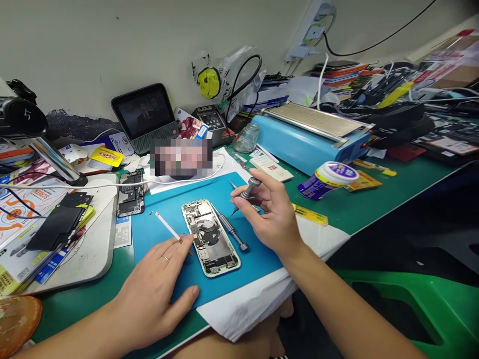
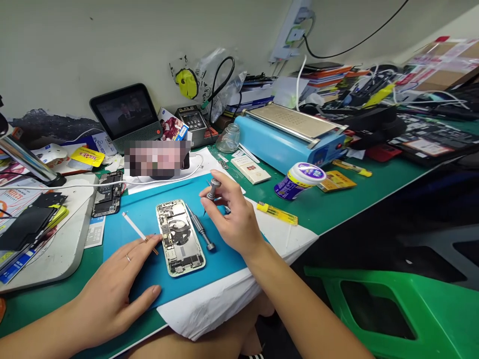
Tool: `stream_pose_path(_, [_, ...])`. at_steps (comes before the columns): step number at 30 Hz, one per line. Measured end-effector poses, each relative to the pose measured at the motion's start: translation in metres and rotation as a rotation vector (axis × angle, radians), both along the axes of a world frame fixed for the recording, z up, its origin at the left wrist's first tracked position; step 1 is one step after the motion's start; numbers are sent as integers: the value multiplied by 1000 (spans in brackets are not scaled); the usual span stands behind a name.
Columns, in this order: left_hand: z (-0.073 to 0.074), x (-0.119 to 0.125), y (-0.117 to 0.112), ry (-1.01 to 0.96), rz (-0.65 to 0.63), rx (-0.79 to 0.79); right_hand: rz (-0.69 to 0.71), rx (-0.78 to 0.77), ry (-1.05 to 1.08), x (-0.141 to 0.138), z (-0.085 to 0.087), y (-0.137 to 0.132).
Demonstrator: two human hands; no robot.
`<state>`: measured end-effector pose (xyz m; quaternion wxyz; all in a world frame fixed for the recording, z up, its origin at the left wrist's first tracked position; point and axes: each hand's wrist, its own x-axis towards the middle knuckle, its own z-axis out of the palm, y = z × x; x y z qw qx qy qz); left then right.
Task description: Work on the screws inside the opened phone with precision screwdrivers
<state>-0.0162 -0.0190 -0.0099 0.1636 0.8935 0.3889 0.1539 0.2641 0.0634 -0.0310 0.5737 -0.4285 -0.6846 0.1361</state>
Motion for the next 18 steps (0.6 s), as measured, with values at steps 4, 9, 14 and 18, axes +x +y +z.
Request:
stream_pose_path(4, [-1,0,1,-16,-12,3,-18,36,-4,-2,0,1])
stream_pose_path(9, [-3,0,1,-37,-1,22,-40,56,-11,-3,-1,1])
stream_pose_path(14, [-3,0,1,-36,-9,29,-27,69,-32,-5,0,-2])
stream_pose_path(18, [-2,0,1,-29,-5,11,-12,71,-20,-5,0,-3])
